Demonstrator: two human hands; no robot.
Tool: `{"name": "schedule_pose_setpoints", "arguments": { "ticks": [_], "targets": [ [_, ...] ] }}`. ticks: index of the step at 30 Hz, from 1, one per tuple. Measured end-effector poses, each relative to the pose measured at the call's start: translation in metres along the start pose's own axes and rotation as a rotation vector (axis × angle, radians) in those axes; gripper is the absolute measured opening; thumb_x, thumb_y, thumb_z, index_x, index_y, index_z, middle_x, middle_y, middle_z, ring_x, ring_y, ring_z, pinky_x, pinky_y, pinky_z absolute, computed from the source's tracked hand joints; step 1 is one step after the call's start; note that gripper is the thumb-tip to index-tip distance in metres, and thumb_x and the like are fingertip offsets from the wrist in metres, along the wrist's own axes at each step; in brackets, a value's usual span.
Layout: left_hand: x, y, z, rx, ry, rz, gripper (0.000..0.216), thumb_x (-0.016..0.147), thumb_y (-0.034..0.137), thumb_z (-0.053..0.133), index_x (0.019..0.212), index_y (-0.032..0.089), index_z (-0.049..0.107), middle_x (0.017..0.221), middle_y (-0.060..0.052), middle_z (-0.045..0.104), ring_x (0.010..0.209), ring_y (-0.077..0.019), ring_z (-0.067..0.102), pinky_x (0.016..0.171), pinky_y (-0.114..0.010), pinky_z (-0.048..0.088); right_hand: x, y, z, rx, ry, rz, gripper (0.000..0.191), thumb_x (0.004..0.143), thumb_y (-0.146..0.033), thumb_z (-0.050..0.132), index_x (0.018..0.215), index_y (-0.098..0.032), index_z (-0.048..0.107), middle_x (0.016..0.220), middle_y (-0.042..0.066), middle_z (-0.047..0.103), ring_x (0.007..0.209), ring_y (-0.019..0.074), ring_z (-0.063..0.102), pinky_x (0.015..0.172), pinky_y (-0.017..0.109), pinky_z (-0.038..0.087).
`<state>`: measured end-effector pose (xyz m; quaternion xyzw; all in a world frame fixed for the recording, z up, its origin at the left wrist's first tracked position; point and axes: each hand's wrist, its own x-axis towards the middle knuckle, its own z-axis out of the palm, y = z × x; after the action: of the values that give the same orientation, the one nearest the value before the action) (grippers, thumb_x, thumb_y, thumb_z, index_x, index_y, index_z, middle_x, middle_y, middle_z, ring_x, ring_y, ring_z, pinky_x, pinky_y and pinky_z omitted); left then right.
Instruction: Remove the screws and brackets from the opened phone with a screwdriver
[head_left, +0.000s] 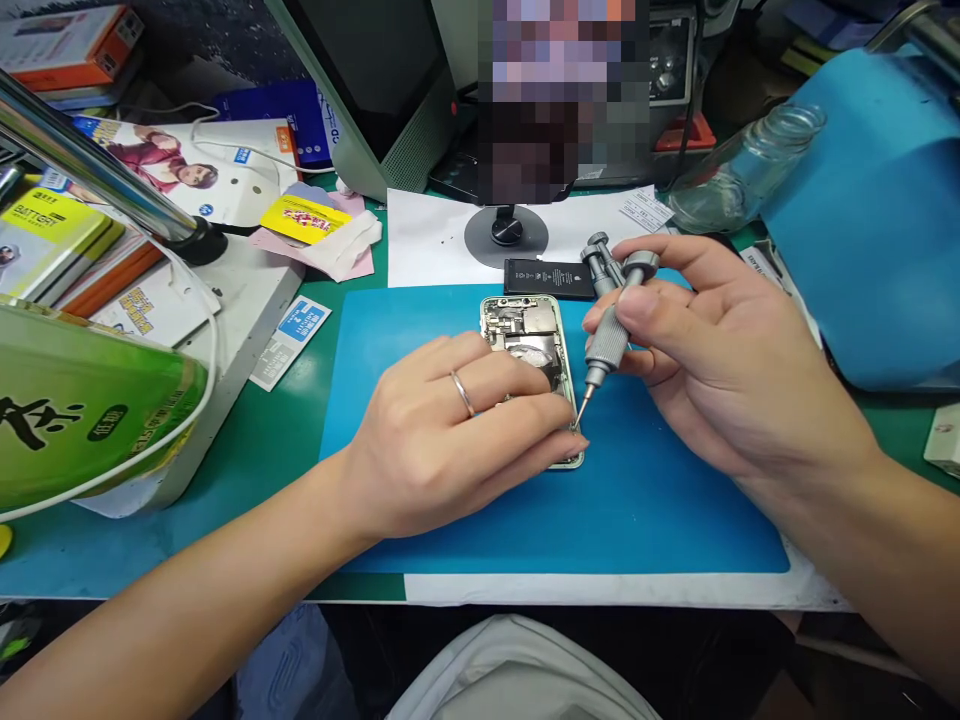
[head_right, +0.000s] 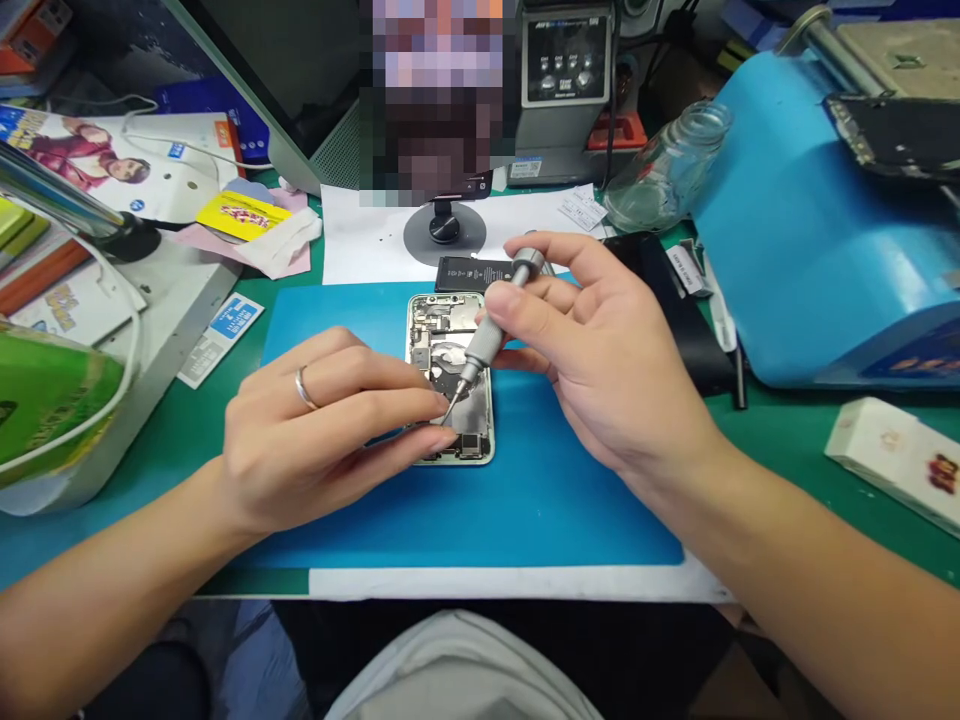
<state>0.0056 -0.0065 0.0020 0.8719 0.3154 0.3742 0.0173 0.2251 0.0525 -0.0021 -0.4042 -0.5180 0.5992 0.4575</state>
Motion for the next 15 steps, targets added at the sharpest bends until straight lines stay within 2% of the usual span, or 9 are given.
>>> {"name": "schedule_pose_setpoints", "arguments": {
  "ticks": [5, 8, 15],
  "targets": [
    [-0.0012, 0.0000, 0.0018, -0.026, -0.004, -0.002, 0.005, 0.100, 0.021, 0.071, 0.097, 0.018, 0.072, 0.091, -0.003, 0.080, 0.073, -0.0141, 0.066, 0.067, -0.031, 0.052, -0.0021, 0.0004, 0.0009, -0.019, 0.023, -0.032, 0.042, 0.083, -0.033, 0.085, 0.117, -0.024, 0.060, 0.077, -0.005, 0.070, 0.072, 0.0069, 0.072, 0.054, 0.011, 0.055],
    [-0.0016, -0.0005, 0.0028, -0.037, -0.004, -0.010, 0.004, 0.101, 0.020, 0.070, 0.097, 0.019, 0.072, 0.092, -0.003, 0.080, 0.073, -0.0138, 0.065, 0.067, -0.031, 0.052, -0.0034, 0.0004, 0.0012, -0.033, 0.044, -0.068, 0.046, 0.079, -0.035, 0.088, 0.117, -0.027, 0.062, 0.078, -0.006, 0.071, 0.076, 0.0062, 0.073, 0.054, 0.010, 0.054],
    [-0.0026, -0.0002, 0.0028, -0.071, 0.019, -0.015, 0.000, 0.098, 0.018, 0.073, 0.097, 0.018, 0.073, 0.092, -0.004, 0.078, 0.074, -0.0144, 0.064, 0.068, -0.032, 0.051, -0.0053, -0.0052, 0.0081, -0.026, 0.142, -0.202, 0.054, 0.072, -0.036, 0.093, 0.112, -0.021, 0.060, 0.077, -0.004, 0.073, 0.068, 0.0065, 0.071, 0.045, 0.008, 0.046]
  ]
}}
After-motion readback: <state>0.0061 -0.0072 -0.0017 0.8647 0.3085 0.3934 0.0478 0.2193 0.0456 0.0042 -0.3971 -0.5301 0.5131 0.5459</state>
